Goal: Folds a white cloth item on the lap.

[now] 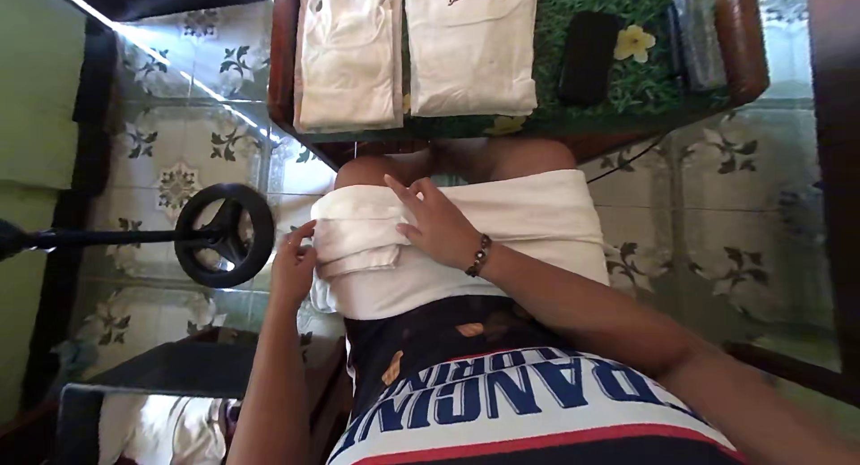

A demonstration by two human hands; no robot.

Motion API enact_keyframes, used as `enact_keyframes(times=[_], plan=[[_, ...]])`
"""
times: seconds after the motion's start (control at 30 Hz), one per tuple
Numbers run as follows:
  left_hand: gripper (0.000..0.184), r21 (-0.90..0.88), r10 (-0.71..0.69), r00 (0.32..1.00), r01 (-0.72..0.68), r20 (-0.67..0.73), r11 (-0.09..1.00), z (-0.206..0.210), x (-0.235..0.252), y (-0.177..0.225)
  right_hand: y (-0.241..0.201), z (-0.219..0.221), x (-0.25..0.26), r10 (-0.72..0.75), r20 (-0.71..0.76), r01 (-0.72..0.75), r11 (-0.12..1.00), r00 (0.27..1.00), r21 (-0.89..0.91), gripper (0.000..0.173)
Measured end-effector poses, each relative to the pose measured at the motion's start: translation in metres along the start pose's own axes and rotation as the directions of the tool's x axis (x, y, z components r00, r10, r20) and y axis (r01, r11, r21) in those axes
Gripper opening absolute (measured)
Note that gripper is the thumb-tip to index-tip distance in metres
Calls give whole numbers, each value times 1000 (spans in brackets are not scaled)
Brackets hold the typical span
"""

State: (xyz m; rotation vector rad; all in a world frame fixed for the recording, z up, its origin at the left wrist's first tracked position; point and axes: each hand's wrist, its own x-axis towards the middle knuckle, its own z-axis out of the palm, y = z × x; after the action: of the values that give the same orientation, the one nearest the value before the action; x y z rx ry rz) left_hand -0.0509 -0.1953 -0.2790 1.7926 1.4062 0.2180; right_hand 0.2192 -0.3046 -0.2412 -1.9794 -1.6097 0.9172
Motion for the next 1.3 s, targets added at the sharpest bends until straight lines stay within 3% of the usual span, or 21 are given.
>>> enact_keyframes(times=[0.07, 0.13, 0.2, 0.23, 0.3, 0.37, 0.43, 0.5, 0.6, 0.7, 0.77, 0.8, 0.87, 0.9, 0.97, 1.03, 1.1, 1.2, 1.3], plan=[[50, 208, 123, 987, -99, -105, 973, -1, -2, 16, 15, -16, -26, -35, -125, 17, 990, 992, -141, 72], [51, 273, 332, 927, -278, -175, 921, 7, -3, 31, 47, -35, -58, 50, -277, -112, 971, 959, -210, 70], [66, 285, 405, 908, -363, -105, 887, 22, -4, 48, 98, -50, -90, 229, -402, -313, 937, 887, -157, 75], [75, 297, 398, 917, -372, -32, 879, 34, -4, 54, 125, -58, -103, 364, -389, -418, 906, 846, -62, 78], [88, 365, 339, 934, -356, 112, 860, 59, -3, 54, 173, -65, -124, 647, -205, -576, 754, 735, 316, 69], [93, 428, 283, 947, -321, 151, 845, 69, -1, 53, 203, -56, -137, 820, -14, -570, 409, 572, 712, 69], [95, 453, 199, 959, -272, 202, 849, 63, 1, 62, 216, -46, -145, 826, 142, -528, 207, 546, 824, 71], [94, 463, 165, 963, -248, 214, 851, 58, -1, 75, 222, -41, -149, 810, 198, -524, 151, 551, 838, 61], [87, 467, 338, 931, -362, 137, 807, 65, -11, 95, 239, -33, -153, 796, 226, -520, 126, 562, 845, 53], [80, 375, 443, 875, -483, 195, 791, 80, -21, 125, 272, -18, -169, 719, 156, -521, 319, 677, 791, 49], [78, 297, 451, 847, -524, 282, 798, 91, -27, 145, 280, -9, -190, 688, 28, -425, 415, 725, 804, 45], [78, 247, 450, 828, -538, 335, 806, 97, -31, 156, 279, -8, -198, 718, -61, -328, 390, 694, 860, 42], [77, 99, 433, 767, -535, 473, 839, 109, -36, 179, 274, -17, -210, 811, -277, -90, 373, 516, 924, 34], [76, -6, 418, 724, -496, 549, 868, 116, -38, 191, 277, -28, -215, 833, -372, -27, 418, 409, 908, 30], [74, -241, 399, 608, -327, 686, 914, 135, -44, 211, 282, -58, -228, 823, -461, -4, 490, 331, 872, 28], [72, -417, 438, 495, -159, 750, 895, 160, -45, 228, 284, -96, -234, 781, -482, 55, 504, 397, 862, 23], [71, -512, 446, 445, 33, 777, 858, 184, -44, 241, 281, -129, -236, 734, -463, 74, 496, 497, 865, 22], [63, -556, 388, 463, 311, 797, 771, 203, -41, 251, 267, -173, -234, 663, -330, -94, 519, 672, 850, 21], [62, -559, 285, 517, 512, 807, 653, 203, -36, 248, 220, -199, -221, 622, -196, -251, 555, 758, 793, 30]])
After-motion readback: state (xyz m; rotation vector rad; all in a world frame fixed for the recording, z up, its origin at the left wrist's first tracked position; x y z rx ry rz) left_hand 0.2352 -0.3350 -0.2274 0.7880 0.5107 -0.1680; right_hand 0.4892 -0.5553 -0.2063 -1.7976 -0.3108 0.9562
